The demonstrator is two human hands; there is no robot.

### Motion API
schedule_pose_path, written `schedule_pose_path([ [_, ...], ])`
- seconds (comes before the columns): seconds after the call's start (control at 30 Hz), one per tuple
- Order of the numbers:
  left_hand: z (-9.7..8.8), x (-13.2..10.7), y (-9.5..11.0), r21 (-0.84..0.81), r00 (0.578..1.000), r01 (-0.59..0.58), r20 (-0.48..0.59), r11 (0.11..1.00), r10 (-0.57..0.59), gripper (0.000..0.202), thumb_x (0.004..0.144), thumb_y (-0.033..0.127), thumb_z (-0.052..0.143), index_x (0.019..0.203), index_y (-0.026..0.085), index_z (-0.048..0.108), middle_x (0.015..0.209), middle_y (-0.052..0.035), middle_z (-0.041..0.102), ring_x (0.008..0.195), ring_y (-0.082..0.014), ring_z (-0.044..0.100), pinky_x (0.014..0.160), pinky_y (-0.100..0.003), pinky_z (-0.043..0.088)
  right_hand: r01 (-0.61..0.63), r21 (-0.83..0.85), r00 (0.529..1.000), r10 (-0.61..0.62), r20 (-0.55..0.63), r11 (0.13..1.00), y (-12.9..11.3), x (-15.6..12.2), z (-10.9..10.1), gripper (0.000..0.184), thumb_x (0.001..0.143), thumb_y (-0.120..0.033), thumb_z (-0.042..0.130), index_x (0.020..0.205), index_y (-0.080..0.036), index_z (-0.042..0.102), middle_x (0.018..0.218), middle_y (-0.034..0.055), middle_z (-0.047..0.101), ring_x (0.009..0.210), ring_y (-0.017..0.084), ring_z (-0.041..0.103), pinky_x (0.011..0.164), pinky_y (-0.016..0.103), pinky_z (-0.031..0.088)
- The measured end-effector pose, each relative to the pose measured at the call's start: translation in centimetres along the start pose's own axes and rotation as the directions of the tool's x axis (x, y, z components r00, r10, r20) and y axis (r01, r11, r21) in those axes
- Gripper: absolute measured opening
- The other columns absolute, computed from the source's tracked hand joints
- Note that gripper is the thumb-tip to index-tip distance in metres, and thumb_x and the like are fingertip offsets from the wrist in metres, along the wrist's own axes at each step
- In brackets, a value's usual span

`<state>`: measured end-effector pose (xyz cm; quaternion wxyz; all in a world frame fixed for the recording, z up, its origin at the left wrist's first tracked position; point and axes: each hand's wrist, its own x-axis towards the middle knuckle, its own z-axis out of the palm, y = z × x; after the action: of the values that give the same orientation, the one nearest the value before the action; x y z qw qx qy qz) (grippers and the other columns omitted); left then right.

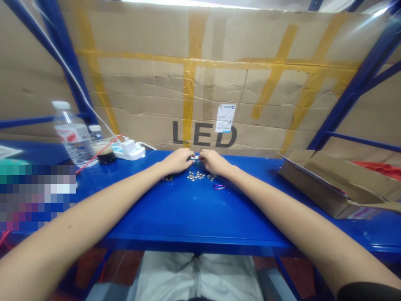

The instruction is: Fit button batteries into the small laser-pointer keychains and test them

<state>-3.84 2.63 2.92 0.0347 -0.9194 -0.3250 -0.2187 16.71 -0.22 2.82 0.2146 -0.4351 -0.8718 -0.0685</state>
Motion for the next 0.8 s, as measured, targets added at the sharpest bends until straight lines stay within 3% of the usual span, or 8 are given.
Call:
schedule_pose_path([
  [0.13,-0.4,-0.2,0.2,-0.221,0.986,0.090,-0.114,0.971,-0.118,0.023,0.085,0.025,0.057,0.104,0.018,0.069,0.106,-0.0096,0.072,0.098,-0.0248,0.065,0.088,-0.038,0.048,-0.109,0.158,0.987,0.125,-0.097,0.982,0.0,-0.6,-0.5,0.021,0.085,-0.004,0.048,0.093,-0.014,0.064,0.093,0.0093,0.069,0.085,0.020,0.061,0.076,0.029,0.044],
  [0.27,-0.9,-0.1,1.2,-0.419,0.954,0.149,-0.178,0.896,-0.242,0.018,0.082,0.025,0.062,0.098,0.018,0.069,0.096,-0.0067,0.073,0.090,-0.0212,0.066,0.084,-0.035,0.050,-0.163,0.288,0.979,0.191,-0.070,0.944,0.0,-1.4,-1.4,0.020,0.084,-0.010,0.054,0.102,-0.014,0.064,0.095,0.0085,0.071,0.085,0.019,0.064,0.076,0.030,0.047],
  [0.47,-1.6,0.1,2.8,-0.629,0.931,0.166,-0.153,0.760,-0.330,0.021,0.083,0.036,0.067,0.094,0.018,0.063,0.075,-0.0028,0.069,0.066,-0.0170,0.064,0.066,-0.032,0.049,-0.018,0.401,0.994,0.061,-0.094,0.916,-1.6,-1.7,-2.1,0.034,0.084,-0.029,0.068,0.114,-0.014,0.065,0.111,0.0109,0.071,0.100,0.023,0.066,0.087,0.036,0.050],
  [0.57,-1.7,0.1,3.5,-0.687,0.928,0.167,-0.133,0.707,-0.348,0.025,0.084,0.040,0.067,0.094,0.020,0.057,0.066,0.0000,0.065,0.058,-0.0170,0.062,0.060,-0.030,0.047,0.060,0.414,0.991,-0.003,-0.137,0.908,-2.9,-1.5,-2.0,0.026,0.087,-0.024,0.065,0.112,-0.016,0.068,0.108,0.0083,0.073,0.096,0.021,0.067,0.086,0.034,0.050],
  [0.7,-1.7,0.4,3.9,-0.717,0.870,0.147,-0.234,0.681,-0.433,0.033,0.088,0.053,0.060,0.091,0.020,0.058,0.077,-0.0042,0.068,0.074,-0.0201,0.065,0.072,-0.033,0.049,0.020,0.317,0.981,0.043,-0.191,0.948,-3.4,-1.3,-2.1,0.025,0.092,-0.013,0.054,0.111,-0.013,0.070,0.102,0.0102,0.075,0.088,0.020,0.068,0.081,0.033,0.049],
  [0.73,-1.8,0.5,3.9,-0.753,0.848,0.139,-0.245,0.643,-0.469,0.036,0.089,0.055,0.057,0.090,0.019,0.059,0.084,-0.0061,0.069,0.080,-0.0206,0.065,0.075,-0.033,0.049,-0.001,0.288,0.978,0.062,-0.201,0.958,-3.3,-1.4,-2.3,0.026,0.092,-0.013,0.053,0.113,-0.013,0.070,0.103,0.0113,0.075,0.089,0.021,0.068,0.081,0.034,0.049],
  [0.8,-1.9,0.9,3.7,-0.865,0.821,0.135,-0.175,0.483,-0.543,0.042,0.092,0.059,0.050,0.093,0.018,0.059,0.095,-0.0097,0.069,0.085,-0.0215,0.066,0.077,-0.033,0.049,-0.016,0.237,0.974,0.069,-0.216,0.971,-3.0,-1.4,-2.6,0.029,0.094,-0.015,0.052,0.118,-0.013,0.068,0.107,0.0126,0.074,0.093,0.022,0.068,0.082,0.034,0.049],
])
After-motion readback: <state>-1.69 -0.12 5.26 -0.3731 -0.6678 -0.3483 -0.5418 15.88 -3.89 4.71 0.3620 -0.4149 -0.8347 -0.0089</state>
